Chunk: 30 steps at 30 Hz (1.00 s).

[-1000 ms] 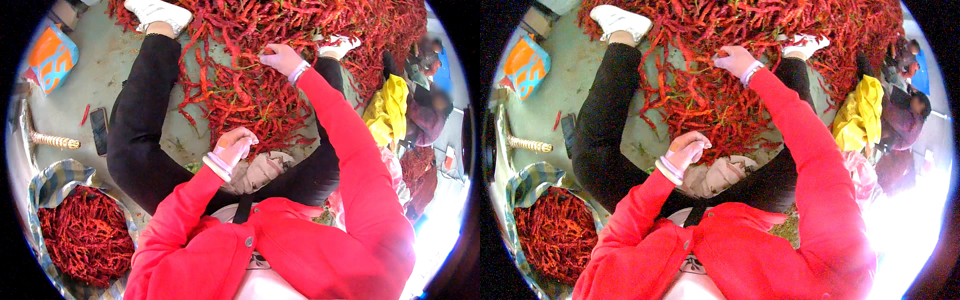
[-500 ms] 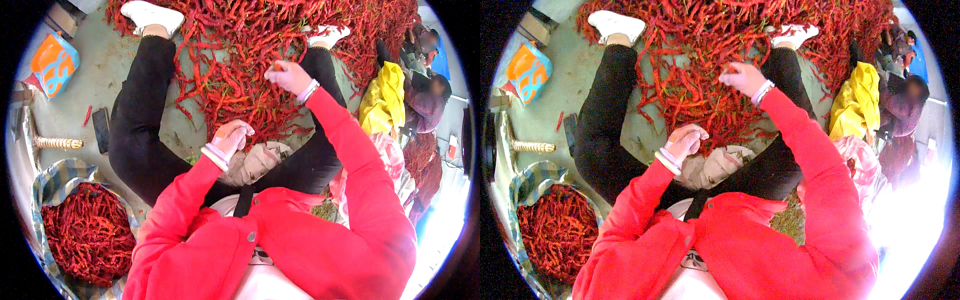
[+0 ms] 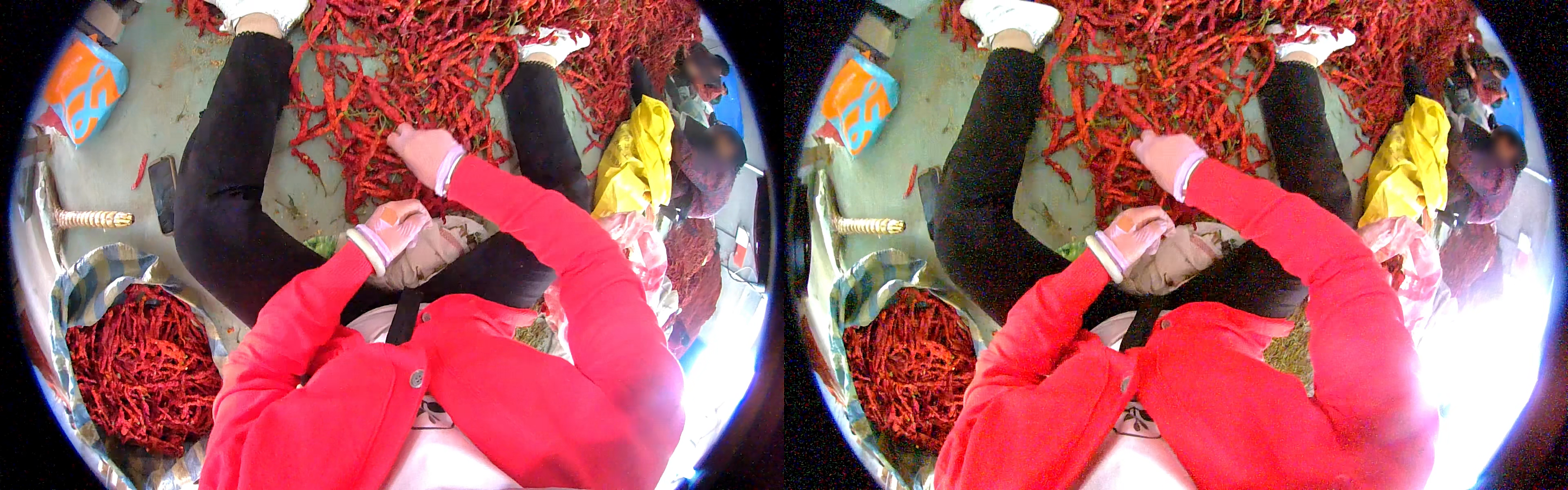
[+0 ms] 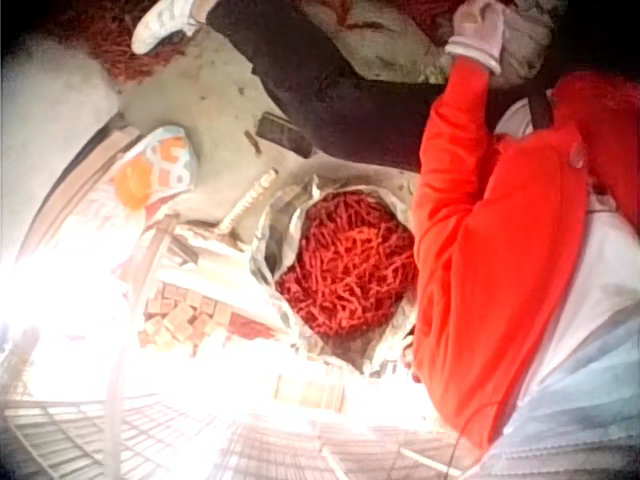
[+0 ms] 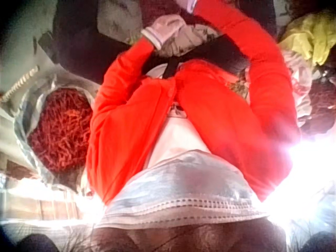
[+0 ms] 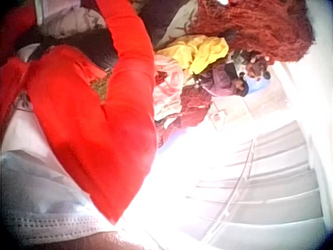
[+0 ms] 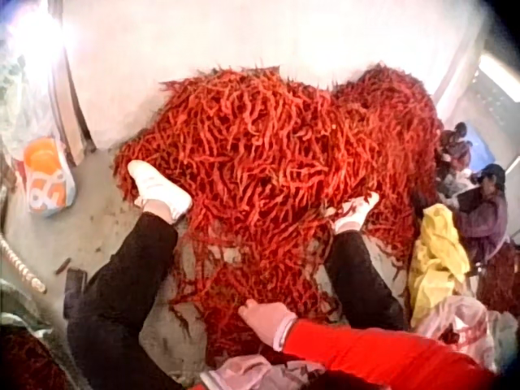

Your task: The person sits on the floor and removes stems from dried red chili peppers by hand. They pick up peppers from a large pile, pull off the stems, and place the de-stemmed peppers into a nearby sack.

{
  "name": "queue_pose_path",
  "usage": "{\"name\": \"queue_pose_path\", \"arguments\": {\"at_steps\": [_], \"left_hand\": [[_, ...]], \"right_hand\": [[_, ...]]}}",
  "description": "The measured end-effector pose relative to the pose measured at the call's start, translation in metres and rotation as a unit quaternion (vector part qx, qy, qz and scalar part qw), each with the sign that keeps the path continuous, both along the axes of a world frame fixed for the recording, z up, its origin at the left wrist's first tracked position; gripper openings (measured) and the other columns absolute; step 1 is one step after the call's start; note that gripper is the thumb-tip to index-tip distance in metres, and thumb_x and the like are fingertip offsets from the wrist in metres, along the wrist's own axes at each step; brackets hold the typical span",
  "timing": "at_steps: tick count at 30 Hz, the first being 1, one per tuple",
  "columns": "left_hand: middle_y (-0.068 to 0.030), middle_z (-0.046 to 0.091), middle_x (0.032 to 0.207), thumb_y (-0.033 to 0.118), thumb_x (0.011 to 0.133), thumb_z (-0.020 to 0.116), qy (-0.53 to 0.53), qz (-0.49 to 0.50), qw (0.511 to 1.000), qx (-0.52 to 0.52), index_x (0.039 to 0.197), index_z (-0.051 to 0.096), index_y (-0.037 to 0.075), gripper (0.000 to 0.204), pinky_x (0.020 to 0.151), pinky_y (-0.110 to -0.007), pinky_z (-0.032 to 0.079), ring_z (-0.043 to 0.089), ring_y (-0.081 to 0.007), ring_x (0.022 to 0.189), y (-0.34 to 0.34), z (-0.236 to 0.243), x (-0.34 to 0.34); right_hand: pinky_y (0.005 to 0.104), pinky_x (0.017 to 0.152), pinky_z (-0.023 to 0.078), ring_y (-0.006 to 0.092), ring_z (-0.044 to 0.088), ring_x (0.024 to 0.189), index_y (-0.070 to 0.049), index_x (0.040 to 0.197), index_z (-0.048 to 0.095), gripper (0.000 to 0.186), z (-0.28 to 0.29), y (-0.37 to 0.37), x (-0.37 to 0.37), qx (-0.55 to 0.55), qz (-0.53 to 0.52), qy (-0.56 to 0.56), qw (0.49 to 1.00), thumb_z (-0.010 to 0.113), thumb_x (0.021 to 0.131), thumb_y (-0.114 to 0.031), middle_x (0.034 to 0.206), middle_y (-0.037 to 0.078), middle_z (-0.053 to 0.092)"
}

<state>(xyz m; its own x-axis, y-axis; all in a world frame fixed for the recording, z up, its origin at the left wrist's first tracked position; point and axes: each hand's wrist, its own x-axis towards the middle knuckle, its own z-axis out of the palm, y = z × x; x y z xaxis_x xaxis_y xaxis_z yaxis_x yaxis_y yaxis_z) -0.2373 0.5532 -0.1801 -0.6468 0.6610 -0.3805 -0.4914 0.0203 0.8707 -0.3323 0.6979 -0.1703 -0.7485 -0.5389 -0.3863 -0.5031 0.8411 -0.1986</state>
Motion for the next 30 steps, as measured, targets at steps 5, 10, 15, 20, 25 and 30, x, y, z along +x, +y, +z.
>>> {"name": "queue_pose_path", "arguments": {"at_steps": [5,10,15,20,25,30], "left_hand": [[-0.0009,0.053,0.067,0.015,0.091,0.049,0.035,0.006,0.999,-0.009,0.081,0.057,0.001,0.019,0.051,-0.025,0.041,0.049,-0.0077,0.055,0.000,0.003,-0.006],[-0.0007,0.052,0.066,0.015,0.091,0.050,0.012,0.022,1.000,0.008,0.082,0.057,0.002,0.017,0.051,-0.024,0.041,0.049,-0.0072,0.055,0.003,-0.001,-0.002],[-0.0010,0.051,0.065,0.015,0.092,0.050,-0.018,0.020,1.000,0.007,0.083,0.057,0.002,0.017,0.050,-0.024,0.041,0.048,-0.0071,0.054,0.003,0.003,-0.003],[-0.0015,0.052,0.066,0.014,0.092,0.049,0.021,0.034,0.999,-0.008,0.083,0.057,0.002,0.018,0.050,-0.024,0.041,0.048,-0.0073,0.055,-0.002,-0.004,-0.003],[-0.0013,0.052,0.066,0.014,0.092,0.049,0.079,0.060,0.995,0.014,0.083,0.058,0.002,0.017,0.050,-0.024,0.041,0.048,-0.0069,0.055,-0.001,-0.002,-0.008],[-0.0009,0.052,0.067,0.014,0.092,0.050,0.052,0.047,0.996,0.055,0.085,0.057,0.002,0.015,0.051,-0.024,0.042,0.048,-0.0062,0.057,0.003,0.006,-0.005]], "right_hand": [[0.0442,0.065,0.052,0.0353,0.063,0.083,-0.005,0.108,0.048,0.027,0.010,-0.006,0.005,0.044,-0.042,-0.047,0.997,0.050,0.081,-0.007,0.098,0.020,0.058],[0.0428,0.073,0.049,0.0349,0.062,0.084,-0.003,0.101,0.057,0.027,0.011,0.031,-0.022,-0.106,-0.066,-0.209,0.970,0.056,0.079,-0.018,0.090,0.019,0.064],[0.0409,0.078,0.048,0.0361,0.060,0.089,-0.001,0.102,0.057,0.035,0.016,0.018,-0.106,-0.210,-0.285,-0.029,0.935,0.060,0.077,-0.026,0.094,0.022,0.063],[0.0431,0.084,0.048,0.0399,0.057,0.099,-0.001,0.114,0.046,0.043,-0.038,-0.009,-0.124,-0.021,-0.203,0.043,0.978,0.060,0.078,-0.021,0.112,0.023,0.056],[0.0394,0.072,0.050,0.0309,0.064,0.077,-0.003,0.102,0.057,0.034,-0.031,0.027,-0.132,-0.303,-0.315,0.094,0.895,0.063,0.073,-0.020,0.080,0.018,0.064],[0.0210,0.044,0.032,0.0078,0.042,0.051,-0.002,0.107,0.059,0.030,0.020,0.038,-0.133,-0.566,-0.420,-0.337,0.624,0.051,0.079,-0.007,0.074,0.002,0.057]]}}
